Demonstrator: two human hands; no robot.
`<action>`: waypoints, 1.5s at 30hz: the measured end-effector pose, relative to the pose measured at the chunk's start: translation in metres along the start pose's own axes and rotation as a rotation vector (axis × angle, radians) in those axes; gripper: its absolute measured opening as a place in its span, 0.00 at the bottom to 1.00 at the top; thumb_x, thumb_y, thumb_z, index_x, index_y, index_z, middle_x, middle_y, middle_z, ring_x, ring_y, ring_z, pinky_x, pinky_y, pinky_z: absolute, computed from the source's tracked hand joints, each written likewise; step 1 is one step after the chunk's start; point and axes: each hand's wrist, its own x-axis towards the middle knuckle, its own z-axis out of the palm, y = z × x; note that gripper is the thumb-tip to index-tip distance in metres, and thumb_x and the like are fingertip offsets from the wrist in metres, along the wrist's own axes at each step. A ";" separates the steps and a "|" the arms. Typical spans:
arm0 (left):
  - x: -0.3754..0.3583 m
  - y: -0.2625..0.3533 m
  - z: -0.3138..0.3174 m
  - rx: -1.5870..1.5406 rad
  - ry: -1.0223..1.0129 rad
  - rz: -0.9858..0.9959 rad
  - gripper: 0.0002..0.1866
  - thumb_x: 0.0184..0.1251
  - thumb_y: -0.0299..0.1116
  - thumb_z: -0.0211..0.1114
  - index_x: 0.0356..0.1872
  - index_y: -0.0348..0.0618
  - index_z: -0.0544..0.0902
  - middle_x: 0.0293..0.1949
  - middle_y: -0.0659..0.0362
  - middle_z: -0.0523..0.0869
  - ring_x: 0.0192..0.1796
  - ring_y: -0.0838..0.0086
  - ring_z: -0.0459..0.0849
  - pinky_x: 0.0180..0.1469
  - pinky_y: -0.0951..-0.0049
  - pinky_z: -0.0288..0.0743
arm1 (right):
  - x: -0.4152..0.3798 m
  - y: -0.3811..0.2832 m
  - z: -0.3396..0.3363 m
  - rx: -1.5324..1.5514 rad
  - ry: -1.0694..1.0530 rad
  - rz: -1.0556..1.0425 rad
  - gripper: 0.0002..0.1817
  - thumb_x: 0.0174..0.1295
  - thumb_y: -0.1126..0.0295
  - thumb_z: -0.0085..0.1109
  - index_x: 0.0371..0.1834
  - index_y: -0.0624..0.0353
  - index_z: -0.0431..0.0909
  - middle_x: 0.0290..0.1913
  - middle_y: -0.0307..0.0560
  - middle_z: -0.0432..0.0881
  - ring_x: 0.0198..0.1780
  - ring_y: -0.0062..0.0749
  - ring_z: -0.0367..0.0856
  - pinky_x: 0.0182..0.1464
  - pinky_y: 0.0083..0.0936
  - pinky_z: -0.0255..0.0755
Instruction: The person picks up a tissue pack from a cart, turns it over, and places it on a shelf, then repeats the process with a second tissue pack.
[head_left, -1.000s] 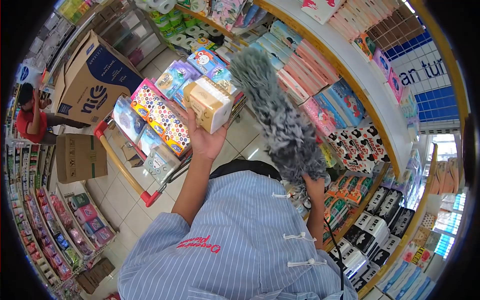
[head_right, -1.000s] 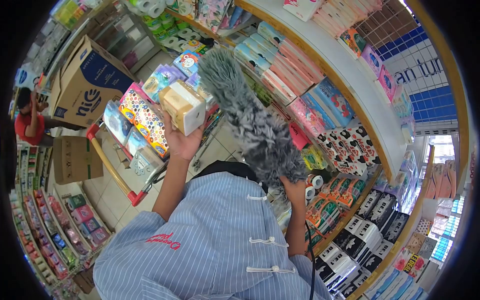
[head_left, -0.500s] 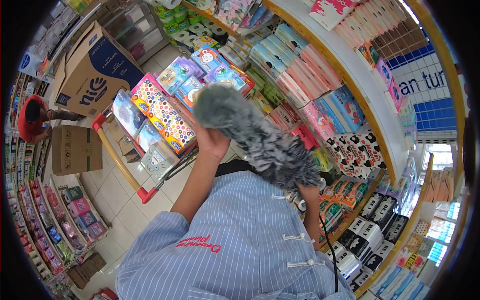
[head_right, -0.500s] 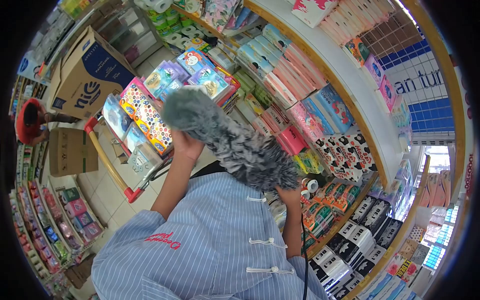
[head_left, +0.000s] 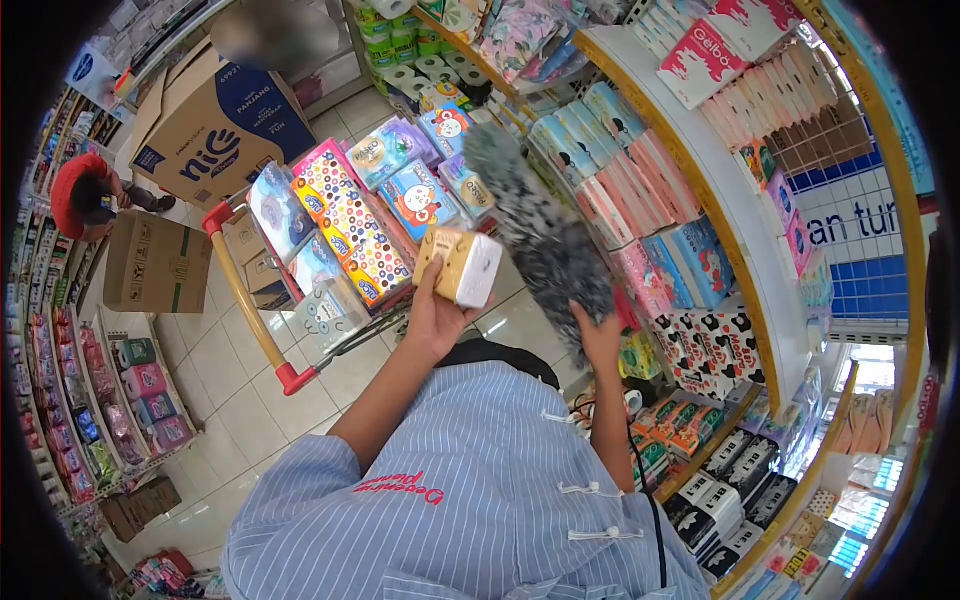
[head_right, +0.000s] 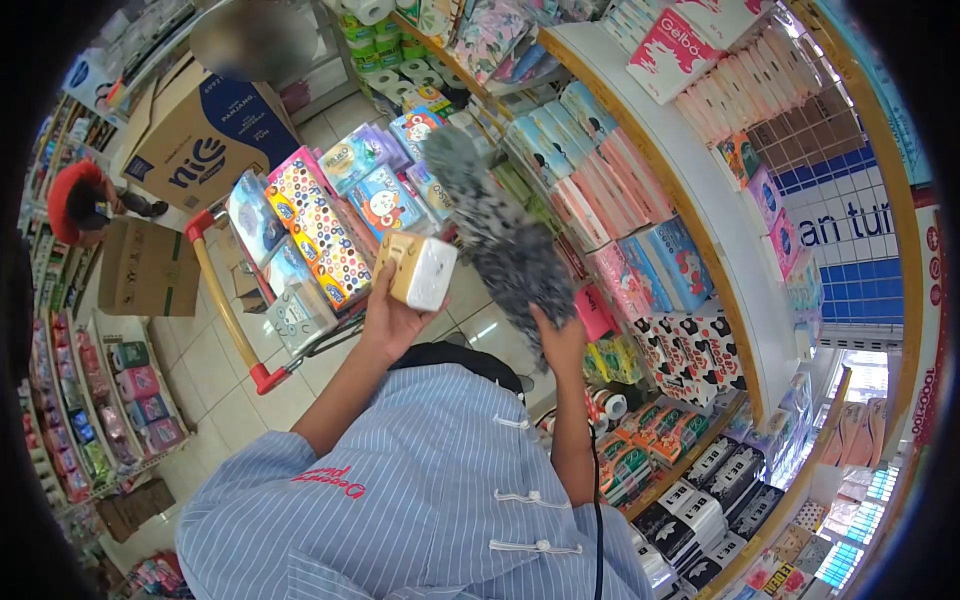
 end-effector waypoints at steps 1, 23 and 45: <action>0.001 -0.004 -0.009 -0.053 0.010 -0.028 0.31 0.71 0.53 0.57 0.68 0.48 0.65 0.63 0.54 0.77 0.63 0.61 0.78 0.61 0.47 0.75 | 0.017 -0.005 0.014 -0.001 -0.016 -0.058 0.25 0.59 0.54 0.68 0.48 0.66 0.82 0.45 0.55 0.87 0.48 0.43 0.86 0.51 0.34 0.74; 0.011 -0.017 0.002 0.676 0.107 0.226 0.44 0.62 0.37 0.71 0.70 0.45 0.49 0.61 0.49 0.69 0.62 0.63 0.75 0.57 0.63 0.78 | 0.072 -0.023 0.076 0.458 -0.170 -0.031 0.39 0.64 0.60 0.65 0.75 0.57 0.57 0.69 0.57 0.69 0.68 0.39 0.70 0.64 0.34 0.66; 0.026 -0.293 0.212 1.125 -1.051 -0.323 0.43 0.57 0.34 0.72 0.71 0.41 0.56 0.64 0.52 0.68 0.64 0.65 0.71 0.65 0.64 0.67 | -0.154 0.050 -0.196 1.436 0.723 -0.132 0.41 0.57 0.71 0.62 0.74 0.52 0.52 0.70 0.45 0.63 0.70 0.36 0.66 0.68 0.40 0.65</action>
